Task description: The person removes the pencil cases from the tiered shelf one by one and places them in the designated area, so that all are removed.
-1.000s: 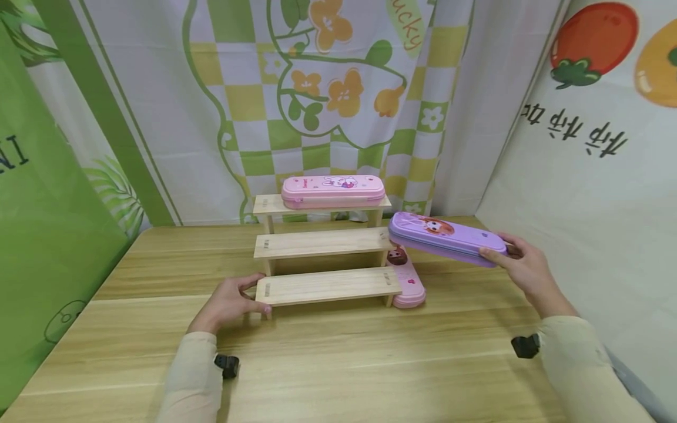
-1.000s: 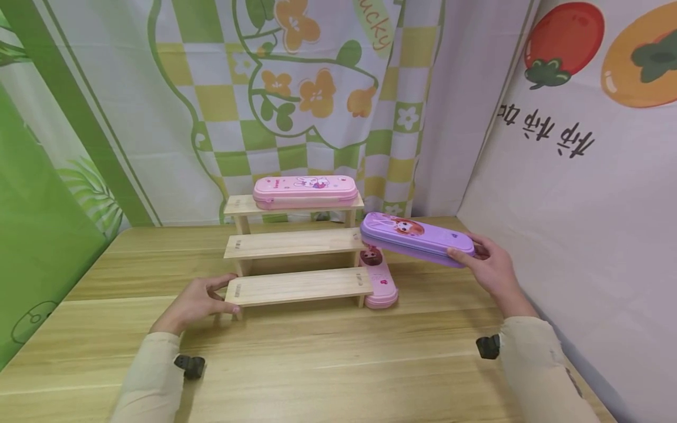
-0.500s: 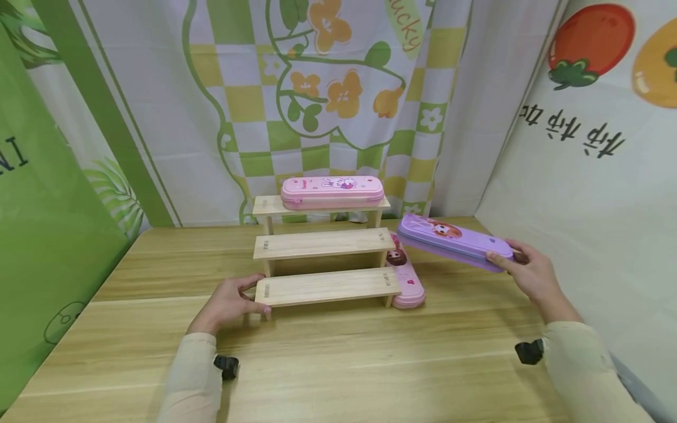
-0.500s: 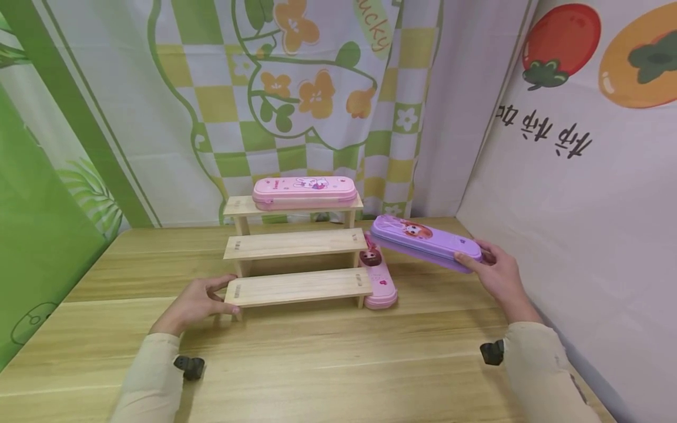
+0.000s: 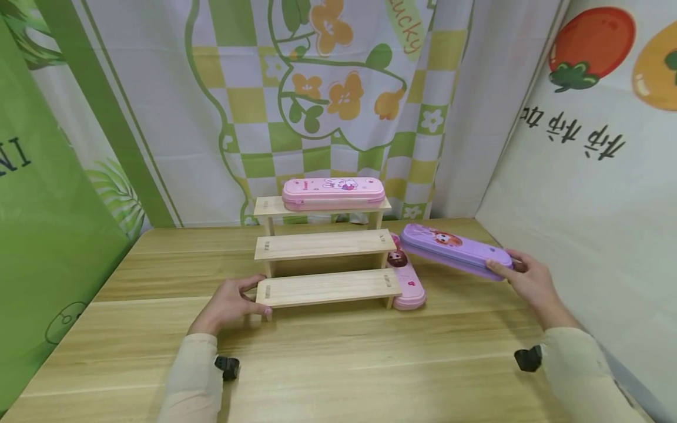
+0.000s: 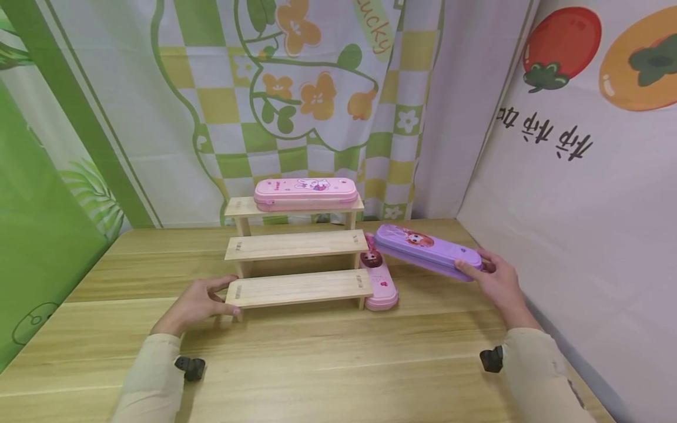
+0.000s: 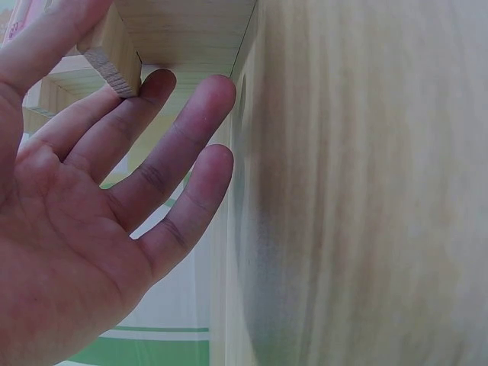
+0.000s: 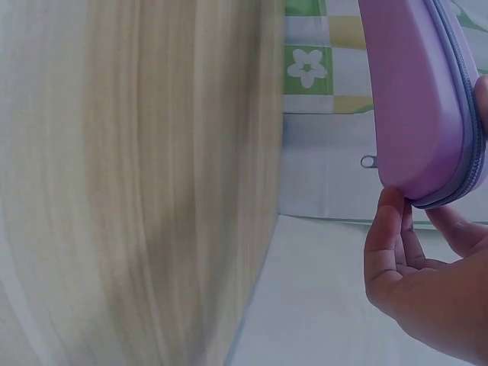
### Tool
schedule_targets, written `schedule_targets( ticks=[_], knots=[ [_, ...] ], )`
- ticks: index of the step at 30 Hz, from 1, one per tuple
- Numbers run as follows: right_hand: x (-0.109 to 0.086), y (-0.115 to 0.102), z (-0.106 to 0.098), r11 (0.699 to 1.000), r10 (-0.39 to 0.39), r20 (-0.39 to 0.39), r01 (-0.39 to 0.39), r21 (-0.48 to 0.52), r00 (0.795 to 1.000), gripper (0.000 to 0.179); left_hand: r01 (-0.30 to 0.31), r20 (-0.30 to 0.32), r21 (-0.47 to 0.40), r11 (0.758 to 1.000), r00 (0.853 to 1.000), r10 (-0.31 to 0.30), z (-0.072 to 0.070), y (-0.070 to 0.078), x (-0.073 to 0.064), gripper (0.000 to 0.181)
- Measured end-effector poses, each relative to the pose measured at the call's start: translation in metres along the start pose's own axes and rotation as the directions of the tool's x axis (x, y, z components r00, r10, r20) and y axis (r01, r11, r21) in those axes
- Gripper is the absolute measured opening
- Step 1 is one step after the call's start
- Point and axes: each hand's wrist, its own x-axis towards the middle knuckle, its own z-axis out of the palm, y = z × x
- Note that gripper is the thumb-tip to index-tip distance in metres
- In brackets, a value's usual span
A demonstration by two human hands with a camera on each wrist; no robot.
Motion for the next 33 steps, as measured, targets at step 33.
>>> schedule_targets(
  ticks=[33],
  knots=[
    [0.003,0.023,0.01,0.984,0.139,-0.031,-0.142,-0.11,0.99,0.098,0.033,-0.014,0.003,0.999,0.999,-0.032,0.0,-0.005,0.0,0.082]
  ],
)
